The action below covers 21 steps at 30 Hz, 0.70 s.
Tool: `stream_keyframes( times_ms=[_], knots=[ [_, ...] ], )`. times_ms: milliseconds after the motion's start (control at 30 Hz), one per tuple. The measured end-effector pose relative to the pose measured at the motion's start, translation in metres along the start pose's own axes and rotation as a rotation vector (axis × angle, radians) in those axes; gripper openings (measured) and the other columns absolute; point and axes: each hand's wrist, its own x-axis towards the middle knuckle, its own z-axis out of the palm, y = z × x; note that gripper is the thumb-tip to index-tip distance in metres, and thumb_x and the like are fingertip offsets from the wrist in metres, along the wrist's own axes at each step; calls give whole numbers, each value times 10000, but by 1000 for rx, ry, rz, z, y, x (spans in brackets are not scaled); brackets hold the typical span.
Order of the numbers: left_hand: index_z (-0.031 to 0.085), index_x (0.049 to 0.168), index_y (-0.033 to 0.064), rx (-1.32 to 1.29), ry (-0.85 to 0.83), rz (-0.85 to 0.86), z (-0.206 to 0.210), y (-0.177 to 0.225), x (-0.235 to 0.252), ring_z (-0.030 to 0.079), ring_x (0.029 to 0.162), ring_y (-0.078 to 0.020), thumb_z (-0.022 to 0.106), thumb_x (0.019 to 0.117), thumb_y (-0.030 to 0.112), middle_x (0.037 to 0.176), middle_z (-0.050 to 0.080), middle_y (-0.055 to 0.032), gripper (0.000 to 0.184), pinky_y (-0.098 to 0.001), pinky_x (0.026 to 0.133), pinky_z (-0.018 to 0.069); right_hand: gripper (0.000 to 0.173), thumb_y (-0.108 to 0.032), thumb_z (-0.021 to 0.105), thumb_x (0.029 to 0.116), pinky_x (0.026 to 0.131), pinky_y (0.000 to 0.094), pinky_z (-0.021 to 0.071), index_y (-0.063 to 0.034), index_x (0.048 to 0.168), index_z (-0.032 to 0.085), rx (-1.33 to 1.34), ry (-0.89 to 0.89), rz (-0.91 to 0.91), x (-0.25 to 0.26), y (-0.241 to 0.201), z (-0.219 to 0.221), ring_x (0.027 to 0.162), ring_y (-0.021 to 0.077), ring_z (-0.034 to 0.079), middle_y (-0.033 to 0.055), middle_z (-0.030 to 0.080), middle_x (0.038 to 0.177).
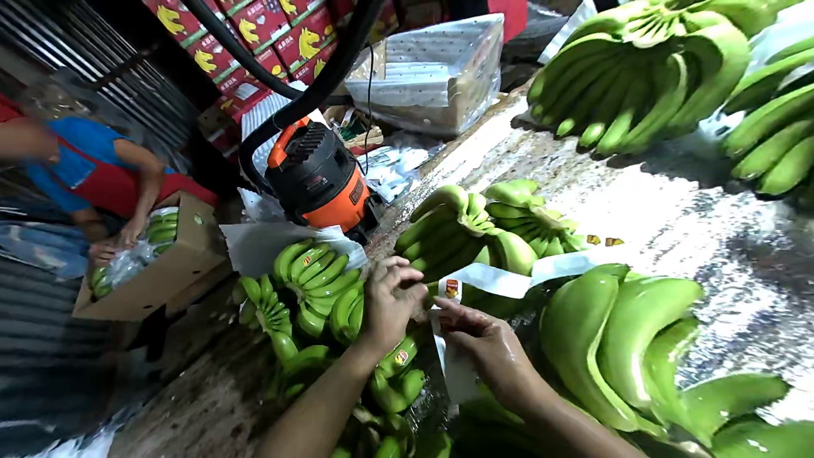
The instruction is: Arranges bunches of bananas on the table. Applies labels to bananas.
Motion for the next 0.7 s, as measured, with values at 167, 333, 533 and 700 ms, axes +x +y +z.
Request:
stream_keyframes(
  times_ms=[167,333,533,700],
  knots=[
    [820,942,153,371,-109,355,0,10,-26,706,1049,-218,802,830,162,973,758,-4,114,-727,1099,304,537,71,659,888,729,197,580,-40,1407,581,-55,-62,20,1,1,3,820,33,695,33,741,1080],
    [740,786,158,554,64,602,7,4,-35,709,1006,-193,658,886,70,864,743,7,157,-675,1139,278,528,47,598,859,733,213,576,-49,1378,601,85,-189,170,0,-2,-1,845,42,692,7,739,1058],
    [676,944,144,449,10,547,13,-24,-42,671,1123,-166,551,1033,199,1051,738,-26,163,-538,1176,317,503,-422,343,1077,899,265,561,-86,1332,617,312,-255,239,2,4,-5,1041,77,685,-6,726,1164],
    [796,930,104,324,-124,295,1,-10,-31,733,974,-182,782,844,117,969,777,-22,88,-632,1102,374,816,-722,259,1001,1095,301,457,-92,1431,549,27,-293,84,2,14,-3,1278,76,575,-16,633,1381]
  ],
)
